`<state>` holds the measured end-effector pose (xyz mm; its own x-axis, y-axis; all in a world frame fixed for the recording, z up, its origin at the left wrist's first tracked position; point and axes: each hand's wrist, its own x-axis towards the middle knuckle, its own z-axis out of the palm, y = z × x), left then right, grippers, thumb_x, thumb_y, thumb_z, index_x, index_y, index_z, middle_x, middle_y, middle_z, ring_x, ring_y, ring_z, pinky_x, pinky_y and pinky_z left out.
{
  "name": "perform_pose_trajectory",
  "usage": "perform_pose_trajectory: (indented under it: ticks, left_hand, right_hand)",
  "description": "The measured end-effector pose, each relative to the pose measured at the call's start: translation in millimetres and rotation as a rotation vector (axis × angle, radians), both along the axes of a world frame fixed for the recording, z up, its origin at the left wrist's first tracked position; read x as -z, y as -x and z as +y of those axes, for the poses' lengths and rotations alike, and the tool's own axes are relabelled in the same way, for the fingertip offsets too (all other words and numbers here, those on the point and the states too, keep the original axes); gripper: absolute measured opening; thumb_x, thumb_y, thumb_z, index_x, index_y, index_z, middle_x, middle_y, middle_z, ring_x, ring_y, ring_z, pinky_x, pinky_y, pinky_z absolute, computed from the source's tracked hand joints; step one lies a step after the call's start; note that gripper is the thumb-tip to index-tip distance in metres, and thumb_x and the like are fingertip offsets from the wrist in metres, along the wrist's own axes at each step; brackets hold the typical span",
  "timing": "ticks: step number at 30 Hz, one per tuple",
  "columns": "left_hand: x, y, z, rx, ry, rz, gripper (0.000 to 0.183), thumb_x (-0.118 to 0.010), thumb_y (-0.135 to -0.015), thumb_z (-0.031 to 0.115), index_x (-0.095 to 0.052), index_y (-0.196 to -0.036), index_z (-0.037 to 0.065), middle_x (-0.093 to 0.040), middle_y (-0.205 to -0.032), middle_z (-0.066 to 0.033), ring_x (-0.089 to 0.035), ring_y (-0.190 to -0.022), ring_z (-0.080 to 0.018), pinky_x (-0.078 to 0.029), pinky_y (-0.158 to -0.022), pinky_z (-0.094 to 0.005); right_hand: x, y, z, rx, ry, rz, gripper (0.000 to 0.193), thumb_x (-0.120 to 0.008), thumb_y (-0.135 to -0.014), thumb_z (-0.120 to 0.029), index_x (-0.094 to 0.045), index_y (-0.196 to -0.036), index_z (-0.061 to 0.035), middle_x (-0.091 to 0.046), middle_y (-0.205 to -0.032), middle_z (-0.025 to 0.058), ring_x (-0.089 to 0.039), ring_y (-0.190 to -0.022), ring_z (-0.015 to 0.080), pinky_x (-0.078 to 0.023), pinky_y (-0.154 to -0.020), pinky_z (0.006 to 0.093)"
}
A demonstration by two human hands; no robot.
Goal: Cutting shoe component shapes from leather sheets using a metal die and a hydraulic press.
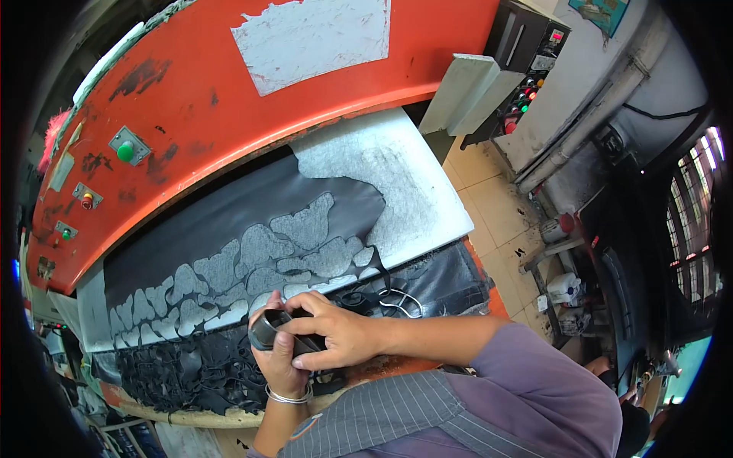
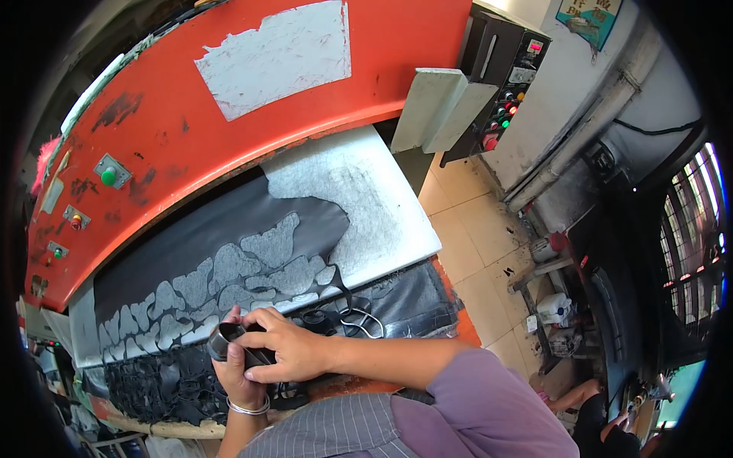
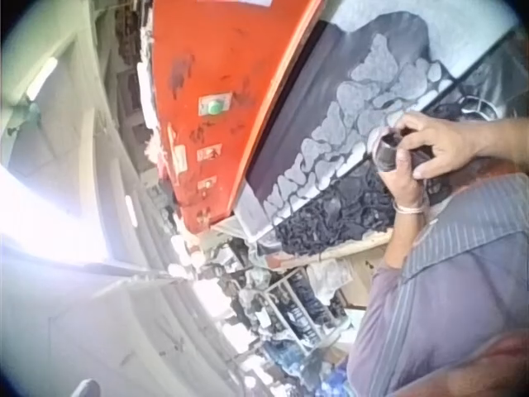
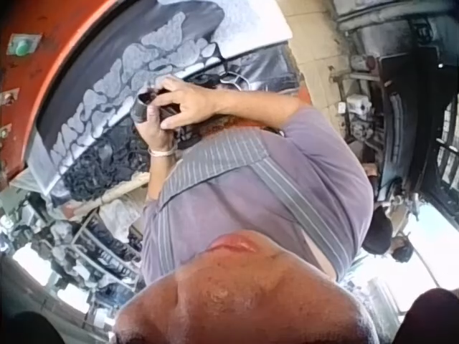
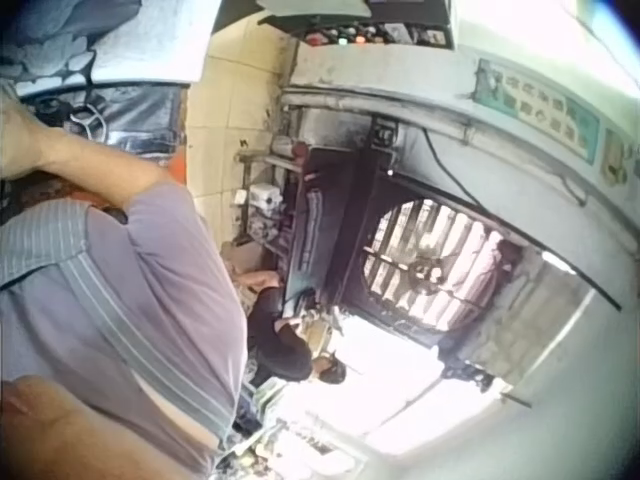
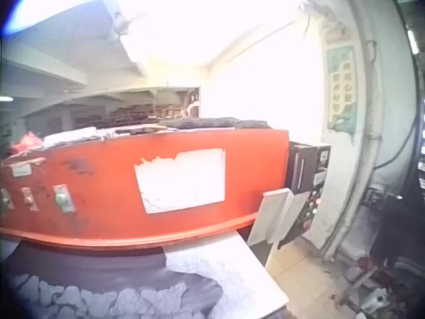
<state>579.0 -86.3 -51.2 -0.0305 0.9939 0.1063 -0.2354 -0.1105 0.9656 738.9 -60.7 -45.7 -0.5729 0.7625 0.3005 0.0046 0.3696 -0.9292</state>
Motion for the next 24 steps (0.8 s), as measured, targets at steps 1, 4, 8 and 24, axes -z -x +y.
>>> perform_pose_trajectory:
  ticks: [1, 4, 8, 24]
  left_hand:
    - [-4, -2, -5, 0.014, -0.024, 0.024, 0.052, -0.065, -0.088, 0.038, -0.051, -0.122, 0.0, -0.051, -0.128, -0.0183, -0.047, -0.125, -0.0298, -0.034, -0.108, -0.0442]
    - [-20, -20, -14, 0.03, -0.061, 0.01, 0.065, -0.062, -0.086, 0.054, -0.05, -0.122, 0.002, -0.05, -0.132, -0.0198, -0.041, -0.131, -0.033, -0.029, -0.111, -0.0462]
    - [-25, -30, -16, -0.02, -0.071, 0.006, 0.065, -0.04, -0.093, 0.06, -0.049, -0.12, 0.001, -0.047, -0.137, -0.0243, -0.048, -0.125, -0.0302, -0.038, -0.106, -0.0429]
    - [18, -35, 60, 0.234, -0.181, 0.839, 0.025, -0.059, -0.089, 0.023, -0.06, -0.095, -0.001, -0.064, -0.097, -0.0198, -0.06, -0.096, -0.0363, -0.046, -0.085, -0.0414]
  right_hand:
    - [2, 0, -4, -0.032, 0.004, 0.0, 0.055, -0.073, -0.076, -0.036, -0.059, -0.121, -0.0062, -0.041, -0.128, 0.0237, -0.036, -0.123, 0.0389, -0.034, -0.103, 0.0468]
    - [2, -4, -12, -0.053, 0.053, 0.114, 0.043, -0.071, -0.081, -0.029, -0.063, -0.114, -0.0022, -0.04, -0.13, 0.0191, -0.036, -0.124, 0.0324, -0.03, -0.105, 0.0439]
    - [-7, -23, -9, -0.121, 0.217, 0.326, 0.023, -0.067, -0.087, -0.017, -0.064, -0.092, 0.0055, -0.043, -0.127, 0.0164, -0.044, -0.116, 0.0249, -0.033, -0.101, 0.0372]
    - [-4, -128, 129, -0.169, -0.725, -1.262, 0.015, -0.057, -0.082, -0.012, -0.069, -0.085, -0.0046, -0.042, -0.146, 0.0028, -0.027, -0.142, 0.0161, -0.034, -0.102, 0.0561]
